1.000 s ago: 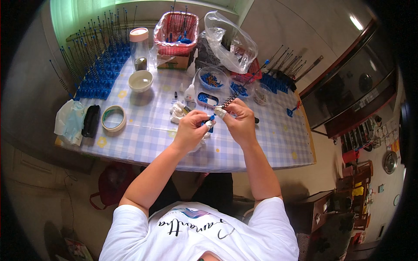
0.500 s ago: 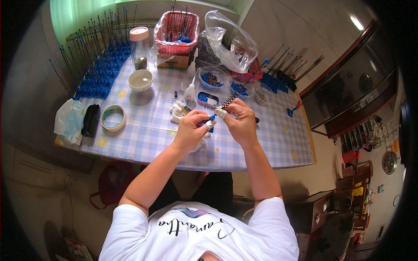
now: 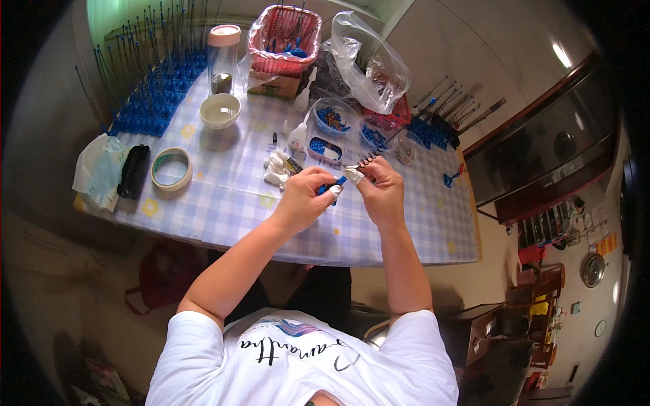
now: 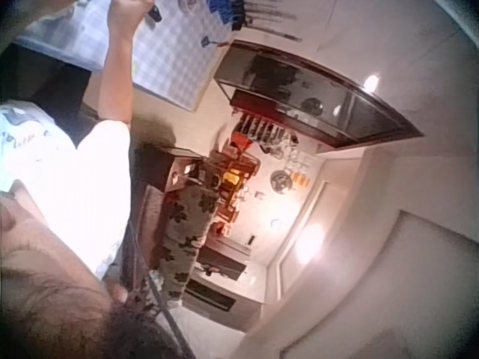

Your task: The person assembles small blue plastic lighting components by attaching coiled wires and small pins to the blue plastic housing, using a small screwdriver.

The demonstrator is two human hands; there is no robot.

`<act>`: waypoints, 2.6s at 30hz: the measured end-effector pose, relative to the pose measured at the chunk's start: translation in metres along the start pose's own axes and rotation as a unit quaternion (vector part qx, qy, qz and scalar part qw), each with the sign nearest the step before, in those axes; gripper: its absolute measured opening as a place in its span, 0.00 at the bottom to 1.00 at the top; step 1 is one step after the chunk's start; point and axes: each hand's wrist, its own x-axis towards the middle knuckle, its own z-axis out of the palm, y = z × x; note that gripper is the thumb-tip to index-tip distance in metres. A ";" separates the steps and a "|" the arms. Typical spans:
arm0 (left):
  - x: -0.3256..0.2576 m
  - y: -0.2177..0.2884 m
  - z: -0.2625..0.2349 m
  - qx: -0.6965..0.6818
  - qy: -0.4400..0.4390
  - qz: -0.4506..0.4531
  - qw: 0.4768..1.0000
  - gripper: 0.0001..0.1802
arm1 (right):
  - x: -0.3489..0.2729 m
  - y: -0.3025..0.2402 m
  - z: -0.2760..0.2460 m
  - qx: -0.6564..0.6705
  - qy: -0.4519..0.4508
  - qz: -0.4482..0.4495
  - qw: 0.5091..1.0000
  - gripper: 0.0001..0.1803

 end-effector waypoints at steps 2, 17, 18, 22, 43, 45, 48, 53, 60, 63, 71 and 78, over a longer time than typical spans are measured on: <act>0.000 0.002 0.002 -0.017 0.007 0.003 1.000 0.09 | 0.000 0.001 -0.001 0.018 0.003 0.005 1.000 0.03; 0.001 -0.014 0.027 0.110 -0.032 0.040 0.993 0.13 | -0.018 0.011 -0.026 -0.080 -0.005 0.000 0.997 0.03; -0.001 -0.014 0.029 0.211 -0.036 0.077 0.974 0.12 | -0.023 0.018 -0.028 -0.075 -0.003 -0.005 0.997 0.03; -0.002 -0.018 0.043 0.328 -0.078 0.102 0.936 0.10 | -0.040 0.034 -0.037 -0.086 0.005 -0.002 0.996 0.03; 0.055 0.031 0.040 0.105 -0.219 0.205 0.948 0.13 | -0.058 0.052 -0.034 -0.104 0.024 -0.009 0.994 0.07; 0.053 0.028 0.041 0.090 -0.225 0.198 0.950 0.12 | -0.060 0.053 -0.031 -0.081 0.044 -0.007 0.996 0.07; 0.054 0.025 0.045 0.105 -0.215 0.225 0.945 0.13 | -0.063 0.057 -0.034 -0.134 0.037 -0.020 0.990 0.07; 0.055 0.020 0.047 0.101 -0.199 0.247 0.943 0.13 | -0.062 0.060 -0.032 -0.102 0.047 -0.017 0.993 0.08; 0.059 0.010 0.052 0.096 -0.171 0.265 0.944 0.12 | -0.058 0.059 -0.031 -0.085 0.039 -0.011 0.996 0.08; 0.057 0.007 0.053 0.079 -0.143 0.272 0.948 0.11 | -0.058 0.052 -0.029 -0.094 0.045 -0.015 0.994 0.08; 0.054 0.004 0.060 0.069 -0.144 0.264 0.951 0.11 | -0.059 0.057 -0.031 -0.107 0.052 -0.029 0.992 0.07; 0.054 0.005 0.059 0.089 -0.143 0.272 0.947 0.11 | -0.059 0.057 -0.032 -0.123 0.044 -0.022 0.991 0.09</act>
